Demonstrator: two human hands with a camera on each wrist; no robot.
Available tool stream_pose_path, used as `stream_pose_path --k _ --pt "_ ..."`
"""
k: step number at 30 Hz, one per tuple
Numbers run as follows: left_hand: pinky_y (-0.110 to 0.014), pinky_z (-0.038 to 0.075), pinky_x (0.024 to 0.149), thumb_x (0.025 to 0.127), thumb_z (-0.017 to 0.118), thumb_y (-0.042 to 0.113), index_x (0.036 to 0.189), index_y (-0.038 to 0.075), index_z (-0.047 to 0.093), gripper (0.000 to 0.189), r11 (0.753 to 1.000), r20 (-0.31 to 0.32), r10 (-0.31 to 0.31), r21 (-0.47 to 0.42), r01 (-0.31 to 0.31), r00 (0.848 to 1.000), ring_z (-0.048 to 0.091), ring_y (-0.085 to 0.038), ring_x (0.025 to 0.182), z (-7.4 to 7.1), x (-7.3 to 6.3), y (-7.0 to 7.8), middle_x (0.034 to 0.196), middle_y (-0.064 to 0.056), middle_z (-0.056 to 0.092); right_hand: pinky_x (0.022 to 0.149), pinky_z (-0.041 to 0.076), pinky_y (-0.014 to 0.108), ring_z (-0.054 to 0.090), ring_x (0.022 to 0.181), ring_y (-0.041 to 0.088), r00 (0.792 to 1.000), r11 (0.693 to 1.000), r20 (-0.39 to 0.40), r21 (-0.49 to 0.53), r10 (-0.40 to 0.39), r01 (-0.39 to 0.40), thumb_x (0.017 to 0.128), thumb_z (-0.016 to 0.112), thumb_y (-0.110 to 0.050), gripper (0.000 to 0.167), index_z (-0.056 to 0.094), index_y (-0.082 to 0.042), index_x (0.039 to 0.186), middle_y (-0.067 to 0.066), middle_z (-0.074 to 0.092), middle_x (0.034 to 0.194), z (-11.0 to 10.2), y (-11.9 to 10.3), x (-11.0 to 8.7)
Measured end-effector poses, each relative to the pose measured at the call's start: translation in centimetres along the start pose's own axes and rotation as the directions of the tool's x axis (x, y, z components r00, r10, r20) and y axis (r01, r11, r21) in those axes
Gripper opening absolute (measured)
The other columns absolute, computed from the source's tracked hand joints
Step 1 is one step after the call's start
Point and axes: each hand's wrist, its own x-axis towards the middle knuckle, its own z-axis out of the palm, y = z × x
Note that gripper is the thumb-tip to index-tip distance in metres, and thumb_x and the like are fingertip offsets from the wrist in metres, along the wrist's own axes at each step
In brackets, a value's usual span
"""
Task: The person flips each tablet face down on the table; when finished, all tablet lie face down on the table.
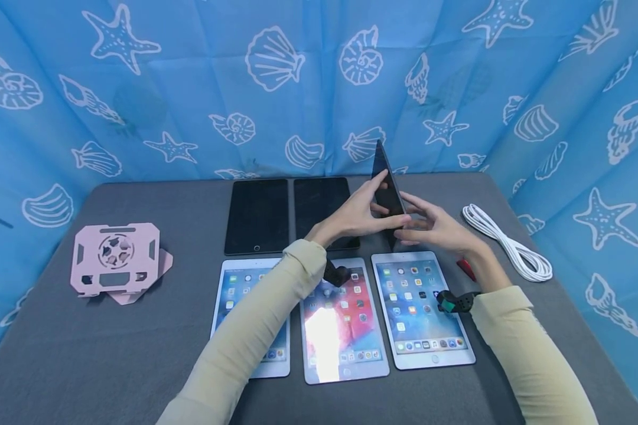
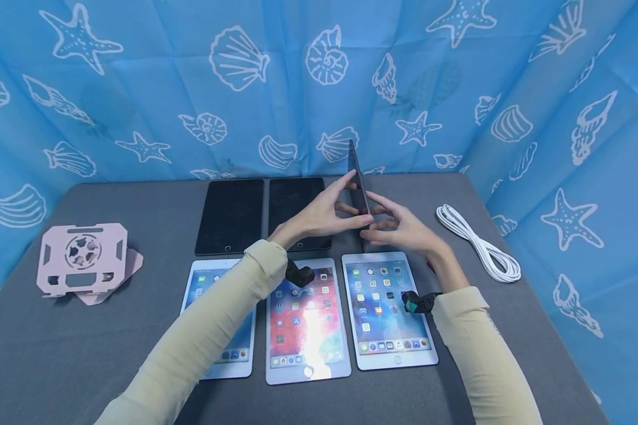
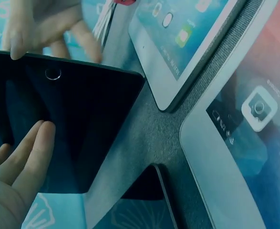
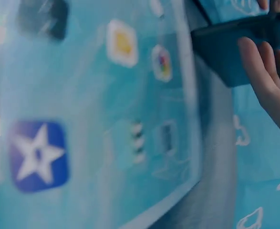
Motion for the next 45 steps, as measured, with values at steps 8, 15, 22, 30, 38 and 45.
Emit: stream_pose_path --k 8,15,22,30,38,45 --pt "-0.038 0.052 0.107 0.091 0.077 0.034 0.166 0.019 -0.003 0.111 0.999 -0.011 -0.014 0.032 0.014 1.000 0.065 -0.025 0.126 -0.7 -0.7 -0.2 0.164 -0.012 0.027 0.100 0.055 0.050 0.044 0.140 0.056 0.990 0.989 0.074 -0.102 0.120 -0.112 0.106 0.057 -0.026 0.076 0.013 -0.006 0.165 0.032 0.025 0.162 0.2 1.5 0.7" --pt "-0.039 0.052 0.107 0.088 0.080 0.034 0.166 0.017 -0.005 0.117 0.998 -0.013 -0.024 0.050 0.025 1.000 0.062 -0.028 0.129 -1.4 -1.2 -0.7 0.163 -0.012 0.027 0.105 0.052 0.053 0.051 0.137 0.049 0.978 0.966 0.076 -0.185 0.195 -0.178 0.106 0.056 -0.036 0.077 0.016 -0.006 0.164 0.030 0.034 0.159 0.7 1.6 1.2" --pt "-0.044 0.052 0.107 0.087 0.082 0.034 0.166 0.014 -0.004 0.118 0.998 -0.007 -0.009 0.068 0.010 1.000 0.064 -0.028 0.125 -2.1 -1.8 -1.2 0.158 -0.013 0.033 0.094 0.055 0.040 0.063 0.121 0.035 0.977 0.960 0.073 -0.215 0.201 -0.181 0.105 0.058 -0.036 0.077 0.020 -0.004 0.163 0.026 0.046 0.148 1.1 1.7 1.6" --pt "-0.041 0.054 0.104 0.087 0.082 0.035 0.165 0.009 -0.003 0.119 0.992 0.005 -0.016 0.123 0.016 1.000 0.069 -0.021 0.115 -3.0 -2.3 -1.7 0.152 -0.013 0.044 0.093 0.054 0.039 0.063 0.119 0.035 0.979 0.946 0.053 -0.272 0.195 -0.173 0.103 0.060 -0.036 0.076 0.027 0.002 0.160 0.027 0.049 0.144 1.7 1.6 2.1" --pt "-0.029 0.056 0.094 0.088 0.081 0.030 0.164 0.005 -0.006 0.118 0.997 0.029 -0.014 0.081 0.012 0.999 0.072 -0.014 0.093 -3.4 -2.6 -1.9 0.124 -0.013 0.061 0.088 0.055 0.038 0.064 0.115 0.035 0.986 0.946 0.038 -0.292 0.160 -0.142 0.103 0.063 -0.031 0.073 0.030 0.004 0.158 0.030 0.052 0.142 2.1 1.2 2.0" --pt "-0.025 0.054 0.078 0.088 0.081 0.020 0.163 0.005 -0.009 0.119 1.000 0.044 -0.020 -0.013 0.020 0.999 0.071 -0.027 0.088 -3.4 -2.9 -2.3 0.107 -0.012 0.062 0.089 0.055 0.039 0.063 0.117 0.037 0.986 0.939 0.012 -0.307 0.165 -0.154 0.102 0.064 -0.034 0.076 0.030 0.003 0.158 0.031 0.050 0.144 2.4 0.9 1.9"
